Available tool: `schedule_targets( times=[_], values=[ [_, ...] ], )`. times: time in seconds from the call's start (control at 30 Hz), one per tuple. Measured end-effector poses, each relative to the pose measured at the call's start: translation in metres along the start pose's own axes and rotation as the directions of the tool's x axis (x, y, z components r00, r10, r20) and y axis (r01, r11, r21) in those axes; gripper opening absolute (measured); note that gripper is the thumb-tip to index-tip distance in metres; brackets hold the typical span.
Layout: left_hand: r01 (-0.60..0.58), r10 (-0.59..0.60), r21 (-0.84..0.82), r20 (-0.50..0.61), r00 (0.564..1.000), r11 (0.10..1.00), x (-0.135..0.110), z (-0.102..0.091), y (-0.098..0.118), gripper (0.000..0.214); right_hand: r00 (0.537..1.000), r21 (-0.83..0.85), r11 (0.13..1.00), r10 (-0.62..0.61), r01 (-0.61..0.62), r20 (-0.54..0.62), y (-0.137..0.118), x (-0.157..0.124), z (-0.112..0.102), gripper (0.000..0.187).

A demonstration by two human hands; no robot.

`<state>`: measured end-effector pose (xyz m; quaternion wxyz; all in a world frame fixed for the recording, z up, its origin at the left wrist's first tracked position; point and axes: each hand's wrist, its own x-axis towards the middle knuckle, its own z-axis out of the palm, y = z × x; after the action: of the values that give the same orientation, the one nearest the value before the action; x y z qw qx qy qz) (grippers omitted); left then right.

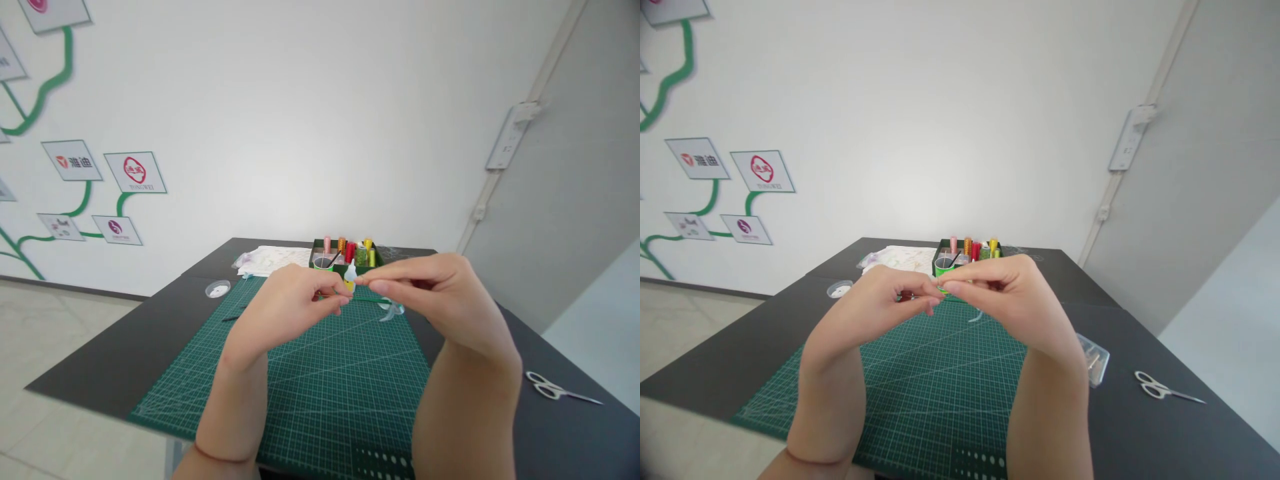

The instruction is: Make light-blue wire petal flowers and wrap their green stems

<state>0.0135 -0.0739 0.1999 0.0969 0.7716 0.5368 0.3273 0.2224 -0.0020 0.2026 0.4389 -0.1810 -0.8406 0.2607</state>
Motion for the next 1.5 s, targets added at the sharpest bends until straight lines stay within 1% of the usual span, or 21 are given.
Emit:
schedule_targets(
  times=[0.07,0.13,0.27,0.43,0.5,0.6,0.7,0.77,0.87,1.0,1.1,1.2,1.23,1.27,1.3,1.33,1.37,1.4,1.43,1.47,1.5],
  values=[
    [-0.017,0.017,-0.002,0.011,1.000,1.000,-0.003,0.000,0.003,0.017,0.997,0.029,0.999,0.027,-0.025,-0.070,0.005,0.005,0.004,0.012],
    [-0.036,0.036,-0.003,0.017,0.999,0.999,-0.007,-0.001,0.006,0.017,0.994,0.071,0.996,0.056,-0.049,-0.096,0.011,0.009,0.007,0.011],
    [-0.069,0.070,0.032,-0.013,0.997,0.997,-0.016,-0.003,0.011,0.014,0.994,0.162,0.984,0.085,-0.072,-0.074,0.020,0.015,0.009,0.009],
    [-0.098,0.101,0.044,-0.064,0.993,0.994,-0.024,-0.008,0.015,0.011,0.994,0.237,0.966,0.105,-0.098,-0.017,0.021,0.019,0.012,0.008],
    [-0.116,0.119,0.031,-0.119,0.986,0.993,-0.026,-0.009,0.016,0.011,0.992,0.260,0.957,0.125,-0.126,0.019,0.020,0.020,0.013,0.009],
    [-0.147,0.143,0.007,-0.279,0.950,0.989,-0.028,-0.009,0.017,0.009,0.989,0.275,0.950,0.134,-0.146,0.062,0.020,0.020,0.014,0.009],
    [-0.173,0.147,-0.017,-0.453,0.879,0.985,-0.024,-0.005,0.015,0.013,0.991,0.280,0.953,0.099,-0.119,0.086,0.020,0.019,0.015,0.008],
    [-0.194,0.151,-0.032,-0.511,0.846,0.980,-0.019,-0.003,0.013,0.016,0.992,0.288,0.952,0.084,-0.107,0.091,0.021,0.019,0.016,0.008],
    [-0.216,0.139,-0.080,-0.545,0.827,0.973,-0.007,0.001,0.009,0.015,0.990,0.339,0.931,0.118,-0.136,0.075,0.025,0.021,0.016,0.011],
    [-0.217,0.087,-0.148,-0.599,0.796,0.965,0.002,0.004,0.004,0.016,0.971,0.444,0.876,0.233,-0.188,-0.049,0.035,0.027,0.012,0.022],
    [-0.221,0.072,-0.171,-0.613,0.787,0.960,0.003,0.003,0.003,0.016,0.930,0.355,0.915,0.284,-0.191,-0.231,0.035,0.025,0.007,0.015],
    [-0.205,0.050,-0.182,-0.621,0.782,0.962,0.002,0.001,0.003,0.017,0.876,0.234,0.963,0.226,-0.135,-0.425,0.019,0.009,0.000,0.011],
    [-0.194,0.039,-0.185,-0.619,0.784,0.963,0.002,0.001,0.003,0.017,0.885,0.227,0.971,0.167,-0.072,-0.435,0.011,0.001,-0.002,0.014],
    [-0.184,0.030,-0.188,-0.617,0.787,0.965,0.002,0.001,0.003,0.017,0.920,0.238,0.971,0.097,-0.005,-0.380,0.002,-0.007,-0.005,0.019],
    [-0.176,0.023,-0.190,-0.614,0.789,0.966,0.002,0.001,0.003,0.017,0.965,0.271,0.960,0.007,0.066,-0.261,-0.008,-0.015,-0.009,0.023],
    [-0.172,0.020,-0.191,-0.612,0.790,0.967,0.003,0.001,0.002,0.017,0.992,0.324,0.938,-0.104,0.121,-0.071,-0.016,-0.022,-0.012,0.025],
    [-0.169,0.018,-0.190,-0.612,0.790,0.967,0.003,0.001,0.001,0.018,0.967,0.369,0.919,-0.203,0.135,0.152,-0.025,-0.026,-0.015,0.027],
    [-0.167,0.016,-0.190,-0.612,0.791,0.967,0.003,0.001,0.000,0.018,0.897,0.394,0.912,-0.267,0.117,0.353,-0.031,-0.029,-0.016,0.032],
    [-0.164,0.013,-0.191,-0.612,0.791,0.968,0.004,0.001,-0.001,0.018,0.806,0.400,0.912,-0.299,0.084,0.510,-0.037,-0.029,-0.015,0.040],
    [-0.158,0.006,-0.194,-0.611,0.792,0.968,0.004,0.001,-0.002,0.019,0.726,0.392,0.919,-0.303,0.050,0.618,-0.040,-0.027,-0.012,0.050],
    [-0.149,-0.002,-0.198,-0.607,0.795,0.969,0.004,0.001,-0.003,0.019,0.666,0.383,0.924,-0.298,0.021,0.684,-0.042,-0.023,-0.006,0.061]
  ],
)
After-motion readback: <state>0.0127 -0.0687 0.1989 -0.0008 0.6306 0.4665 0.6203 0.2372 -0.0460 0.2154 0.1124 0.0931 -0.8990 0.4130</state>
